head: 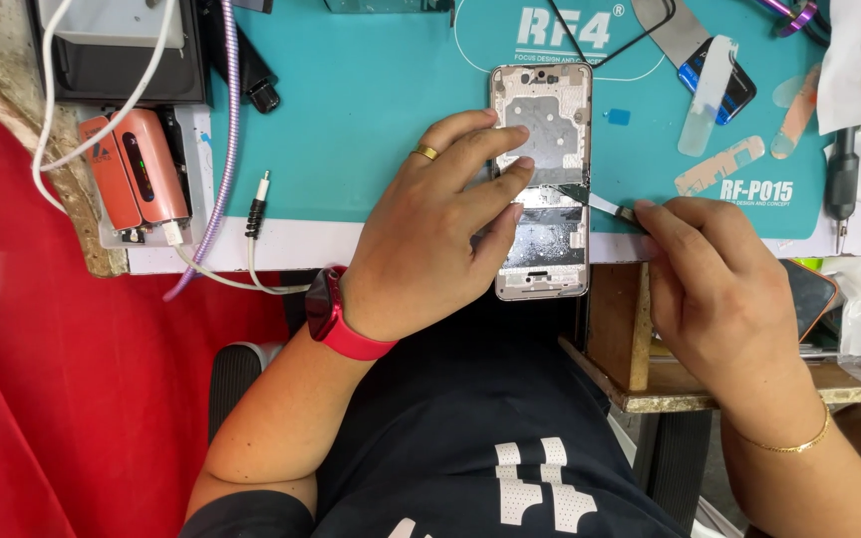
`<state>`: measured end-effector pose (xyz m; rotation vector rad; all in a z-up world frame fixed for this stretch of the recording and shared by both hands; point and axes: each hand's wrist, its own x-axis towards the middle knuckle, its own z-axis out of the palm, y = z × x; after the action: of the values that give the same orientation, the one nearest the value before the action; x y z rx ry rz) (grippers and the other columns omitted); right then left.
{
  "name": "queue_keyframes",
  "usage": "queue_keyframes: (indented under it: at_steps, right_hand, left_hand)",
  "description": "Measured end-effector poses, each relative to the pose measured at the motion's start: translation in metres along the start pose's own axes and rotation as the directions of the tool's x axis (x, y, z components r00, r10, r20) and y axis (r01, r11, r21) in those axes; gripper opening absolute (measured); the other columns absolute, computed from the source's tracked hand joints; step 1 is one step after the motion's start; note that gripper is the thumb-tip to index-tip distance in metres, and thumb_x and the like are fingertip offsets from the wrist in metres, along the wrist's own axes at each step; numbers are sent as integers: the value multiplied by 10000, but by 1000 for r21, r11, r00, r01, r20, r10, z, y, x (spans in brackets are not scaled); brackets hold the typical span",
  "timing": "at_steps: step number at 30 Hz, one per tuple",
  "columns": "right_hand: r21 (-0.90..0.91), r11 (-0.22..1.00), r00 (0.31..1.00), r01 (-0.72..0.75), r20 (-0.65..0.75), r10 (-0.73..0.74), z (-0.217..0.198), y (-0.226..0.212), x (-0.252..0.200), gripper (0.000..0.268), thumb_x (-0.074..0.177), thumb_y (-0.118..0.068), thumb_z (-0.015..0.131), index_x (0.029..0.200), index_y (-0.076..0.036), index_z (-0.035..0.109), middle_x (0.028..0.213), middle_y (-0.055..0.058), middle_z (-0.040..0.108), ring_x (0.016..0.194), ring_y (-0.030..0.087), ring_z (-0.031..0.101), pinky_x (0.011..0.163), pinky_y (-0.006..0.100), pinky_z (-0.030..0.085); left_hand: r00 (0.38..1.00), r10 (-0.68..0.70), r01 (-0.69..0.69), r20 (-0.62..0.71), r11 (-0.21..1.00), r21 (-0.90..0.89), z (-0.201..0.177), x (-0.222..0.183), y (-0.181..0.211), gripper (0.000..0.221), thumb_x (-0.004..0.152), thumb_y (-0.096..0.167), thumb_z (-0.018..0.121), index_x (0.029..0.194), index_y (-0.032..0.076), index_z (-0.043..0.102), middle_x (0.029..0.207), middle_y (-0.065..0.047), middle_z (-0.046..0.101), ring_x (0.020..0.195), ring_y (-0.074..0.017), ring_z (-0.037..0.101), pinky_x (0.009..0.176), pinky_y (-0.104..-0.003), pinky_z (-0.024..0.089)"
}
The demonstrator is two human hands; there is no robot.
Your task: The person cleans the internal frame of a disassembled smartphone using a white wipe and a small tool. They then use a metal prying tool to remove a black plastic component from the device's interior.
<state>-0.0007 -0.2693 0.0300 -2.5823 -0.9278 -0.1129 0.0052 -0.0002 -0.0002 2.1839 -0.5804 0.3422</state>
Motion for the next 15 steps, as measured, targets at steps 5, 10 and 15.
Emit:
queue_keyframes:
  at_steps: [5,10,15]
  right_hand:
    - [9,1000,1000,8,16,-8,-2,1,2,274,1067,137,570,1333,129,636,1208,270,627,1035,406,644,921,461,562]
    - [32,999,1000,-2,22,2,-3,2,3,263,1072,139,572,1325,135,640,1216,274,631,1053,414,647,943,464,556]
    - [45,999,1000,-3,20,2,-4,1,4,282,1054,154,564,1326,138,636,1225,281,633,1060,418,648,943,467,555]
  left_hand:
    - [1000,-2,2,-7,1000,-7,0,0,0,206,1001,12,627,1168,-74,713,1308,-185,601,1283,-440,516,1002,-501,551]
    - [1000,-1,1,6,1000,30,-5,8,3,204,1042,51,588,1064,-72,748,1223,-179,647,1192,-410,536,944,-467,544]
    - [989,141,-144,33,936,320,2,15,0,97,913,-96,695,973,-23,714,1023,-137,658,988,-349,585,753,-396,548]
